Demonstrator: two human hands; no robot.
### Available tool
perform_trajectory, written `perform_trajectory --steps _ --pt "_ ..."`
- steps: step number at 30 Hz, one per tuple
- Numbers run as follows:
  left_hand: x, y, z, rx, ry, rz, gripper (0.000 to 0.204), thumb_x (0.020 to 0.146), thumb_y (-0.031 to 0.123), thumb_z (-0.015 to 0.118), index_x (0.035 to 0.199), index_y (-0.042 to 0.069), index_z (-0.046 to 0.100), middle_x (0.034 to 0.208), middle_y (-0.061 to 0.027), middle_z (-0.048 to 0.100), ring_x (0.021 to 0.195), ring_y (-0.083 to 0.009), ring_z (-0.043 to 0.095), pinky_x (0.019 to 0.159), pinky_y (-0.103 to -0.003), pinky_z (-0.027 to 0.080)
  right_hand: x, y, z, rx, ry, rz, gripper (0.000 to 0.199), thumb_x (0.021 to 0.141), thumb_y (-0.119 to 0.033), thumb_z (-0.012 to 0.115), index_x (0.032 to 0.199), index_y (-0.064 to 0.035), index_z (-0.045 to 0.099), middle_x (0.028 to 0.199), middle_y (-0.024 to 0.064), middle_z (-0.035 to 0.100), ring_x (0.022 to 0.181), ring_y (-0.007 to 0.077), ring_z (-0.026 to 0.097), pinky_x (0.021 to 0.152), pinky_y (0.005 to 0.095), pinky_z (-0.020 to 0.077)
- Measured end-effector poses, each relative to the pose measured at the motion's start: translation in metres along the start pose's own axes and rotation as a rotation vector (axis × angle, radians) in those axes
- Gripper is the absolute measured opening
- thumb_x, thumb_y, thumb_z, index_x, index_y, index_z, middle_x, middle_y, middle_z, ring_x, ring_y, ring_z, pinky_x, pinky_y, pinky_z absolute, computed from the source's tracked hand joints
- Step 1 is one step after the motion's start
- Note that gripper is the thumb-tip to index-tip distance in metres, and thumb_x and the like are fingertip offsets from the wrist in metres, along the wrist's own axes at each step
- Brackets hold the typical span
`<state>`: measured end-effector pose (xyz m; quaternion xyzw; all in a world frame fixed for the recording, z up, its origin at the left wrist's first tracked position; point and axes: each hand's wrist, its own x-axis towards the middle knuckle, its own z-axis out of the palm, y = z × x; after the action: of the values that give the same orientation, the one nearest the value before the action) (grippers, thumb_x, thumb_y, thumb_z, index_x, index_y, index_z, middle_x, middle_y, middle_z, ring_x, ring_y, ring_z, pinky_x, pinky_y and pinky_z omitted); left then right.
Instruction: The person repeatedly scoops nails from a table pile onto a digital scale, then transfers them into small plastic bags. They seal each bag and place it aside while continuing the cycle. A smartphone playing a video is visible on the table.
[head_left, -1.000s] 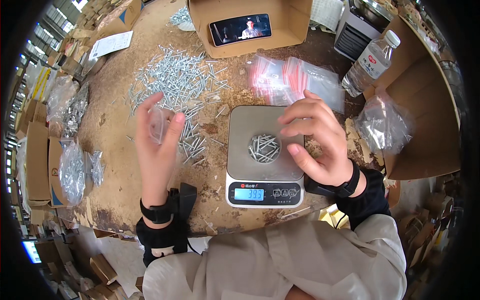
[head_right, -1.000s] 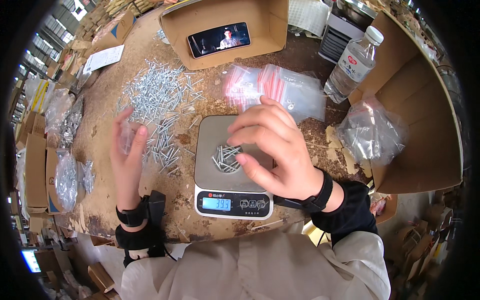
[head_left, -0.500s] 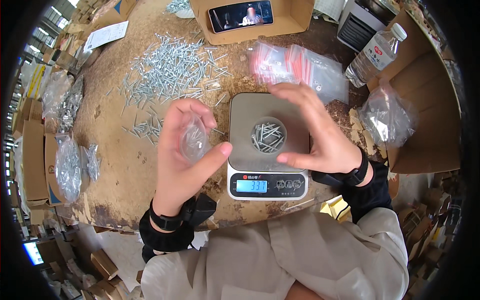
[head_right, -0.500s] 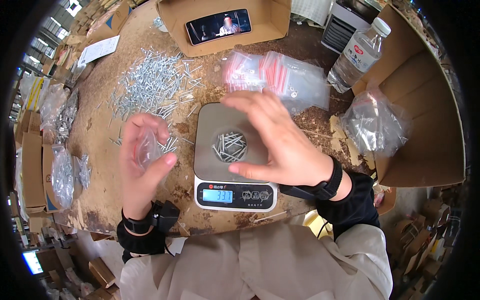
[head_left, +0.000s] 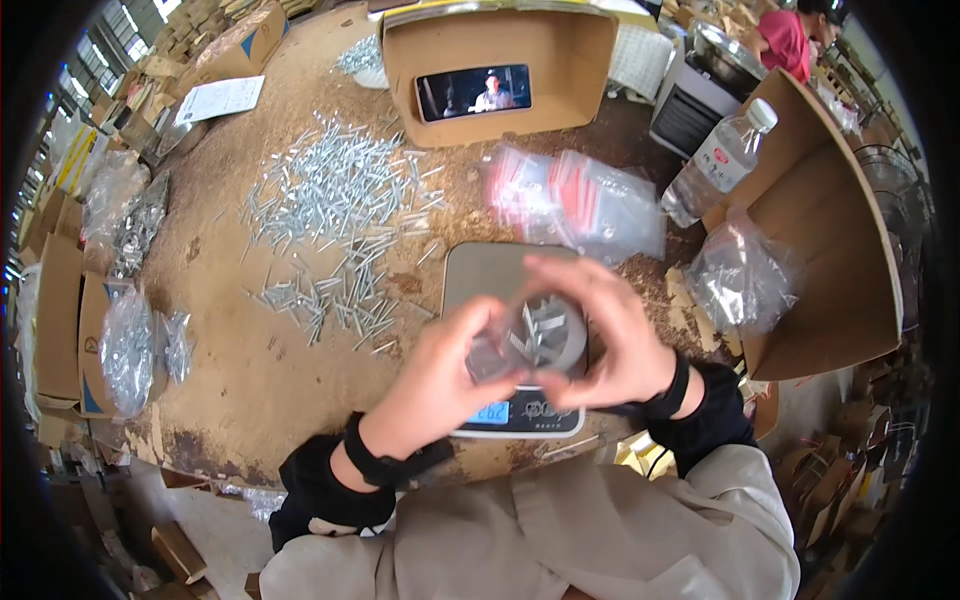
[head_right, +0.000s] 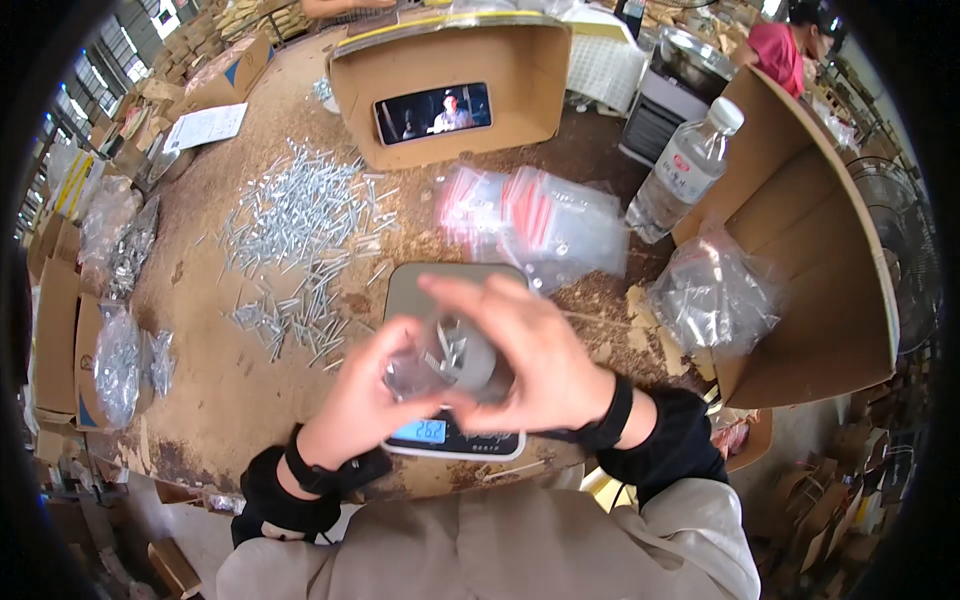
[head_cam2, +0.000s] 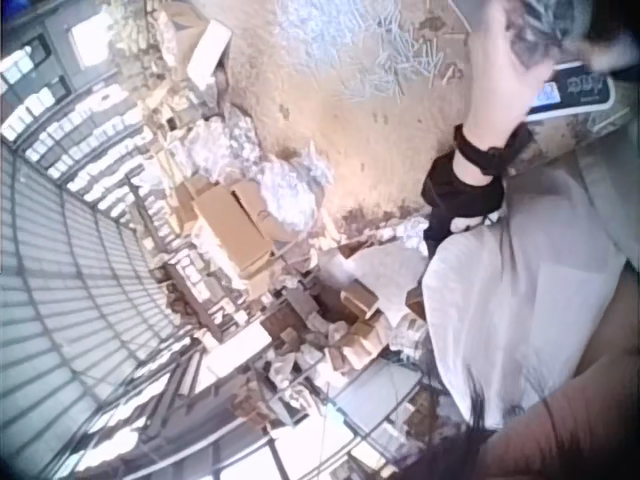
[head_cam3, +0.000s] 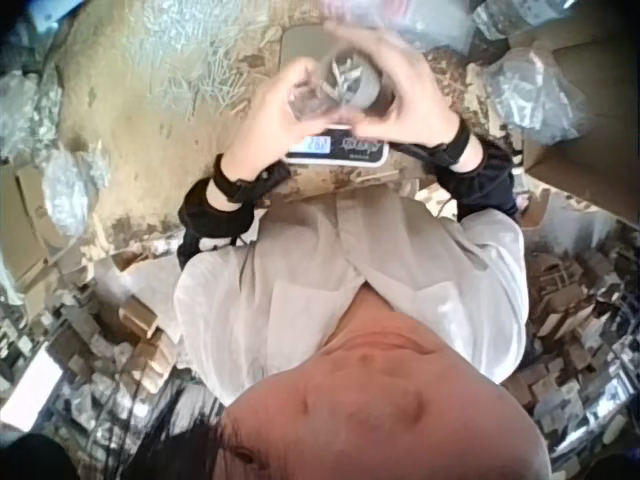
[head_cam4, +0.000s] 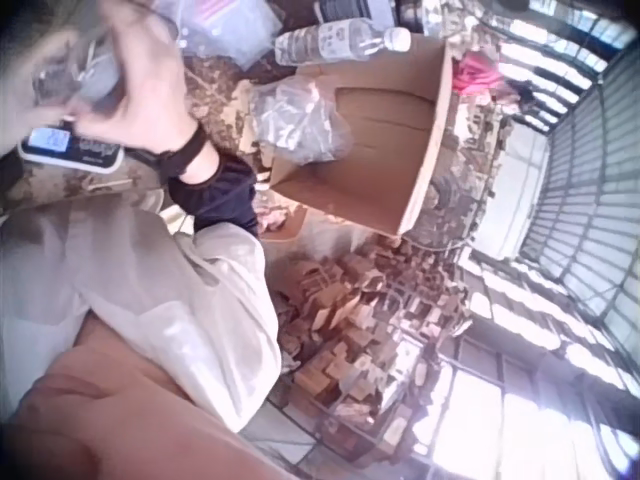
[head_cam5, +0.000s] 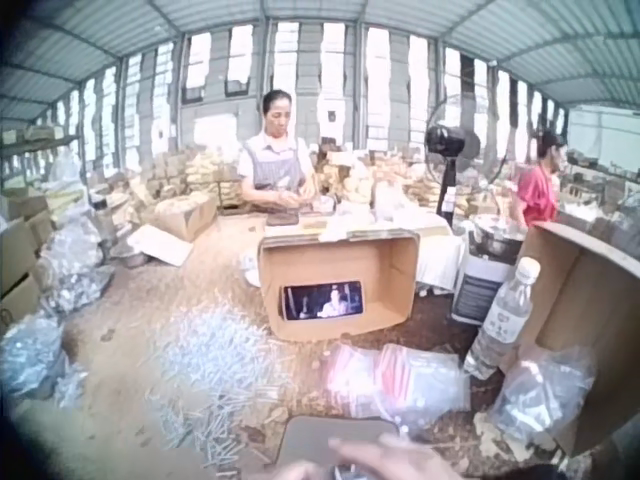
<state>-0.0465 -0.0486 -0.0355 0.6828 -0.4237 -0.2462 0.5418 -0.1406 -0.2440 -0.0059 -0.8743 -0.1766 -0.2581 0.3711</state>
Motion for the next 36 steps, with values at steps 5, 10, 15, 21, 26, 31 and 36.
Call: perform_trajectory --steps 5,10,15,21,26,31,36 --pt "-0.005 -0.013 0.034 -0.379 -0.018 -0.071 0.062 0.066 0.000 0.085 0.119 0.003 0.054 0.111 -0.0074 0.064 0.104 -0.0151 0.061 0.089 -0.032 0.050 -0.004 -0.014 -0.004 -0.267 -0.019 -0.129 0.068 0.072 -0.046 0.076 0.124 -0.0044 0.061 0.085 0.0070 0.066 0.064 0.0242 0.060 0.058 0.0337 0.0494" --pt "-0.002 -0.003 0.035 -0.330 -0.052 -0.060 0.055 0.069 0.004 0.085 0.115 0.006 0.055 0.108 -0.0057 0.065 0.101 -0.0150 0.063 0.087 -0.031 0.050 -0.010 -0.017 0.003 -0.177 -0.038 -0.016 0.075 0.069 -0.045 0.076 0.129 -0.0077 0.054 0.075 0.0068 0.062 0.062 0.0264 0.062 0.055 0.0362 0.0485" --pt "0.002 0.001 0.034 -0.279 -0.054 -0.061 0.056 0.070 0.010 0.085 0.118 0.005 0.056 0.109 -0.0054 0.066 0.101 -0.0143 0.063 0.087 -0.031 0.050 -0.013 -0.017 0.005 -0.058 0.024 0.024 0.075 0.069 -0.048 0.076 0.128 -0.0074 0.053 0.069 0.0112 0.061 0.062 0.0313 0.062 0.055 0.0400 0.0480" --pt "0.000 -0.007 0.031 -0.100 0.074 0.089 0.065 0.067 0.010 0.084 0.124 0.002 0.053 0.118 -0.0121 0.063 0.108 -0.0218 0.062 0.090 -0.035 0.049 -0.010 -0.010 0.003 -0.153 -0.074 0.069 0.071 0.071 -0.048 0.075 0.124 -0.0058 0.056 0.077 0.0121 0.064 0.068 0.0333 0.064 0.059 0.0401 0.0502" --pt "0.004 0.017 0.014 0.484 0.124 0.157 0.075 0.069 0.000 0.071 0.137 0.002 0.039 0.112 -0.0208 0.064 0.093 -0.0403 0.065 0.076 -0.044 0.052 -0.006 -0.011 0.004 -0.092 -0.161 0.079 0.085 0.070 -0.034 0.078 0.140 0.0004 0.045 0.111 0.0192 0.065 0.096 0.0363 0.065 0.080 0.0428 0.0515" --pt "0.004 0.025 0.005 0.646 0.156 0.145 0.089 0.069 -0.008 0.063 0.150 0.003 0.028 0.104 -0.0196 0.064 0.085 -0.0357 0.066 0.071 -0.042 0.052 -0.007 -0.011 0.008 -0.076 -0.214 0.134 0.085 0.074 -0.028 0.077 0.145 -0.0005 0.038 0.111 0.0195 0.062 0.099 0.0377 0.062 0.084 0.0416 0.0510" --pt "-0.002 0.033 0.000 0.664 0.167 0.155 0.092 0.069 -0.011 0.060 0.153 0.004 0.024 0.097 -0.0167 0.064 0.083 -0.0326 0.066 0.072 -0.040 0.052 -0.008 -0.002 0.012 0.115 -0.254 0.164 0.078 0.074 -0.023 0.079 0.141 -0.0023 0.044 0.120 0.0189 0.060 0.105 0.0377 0.061 0.087 0.0428 0.0504"
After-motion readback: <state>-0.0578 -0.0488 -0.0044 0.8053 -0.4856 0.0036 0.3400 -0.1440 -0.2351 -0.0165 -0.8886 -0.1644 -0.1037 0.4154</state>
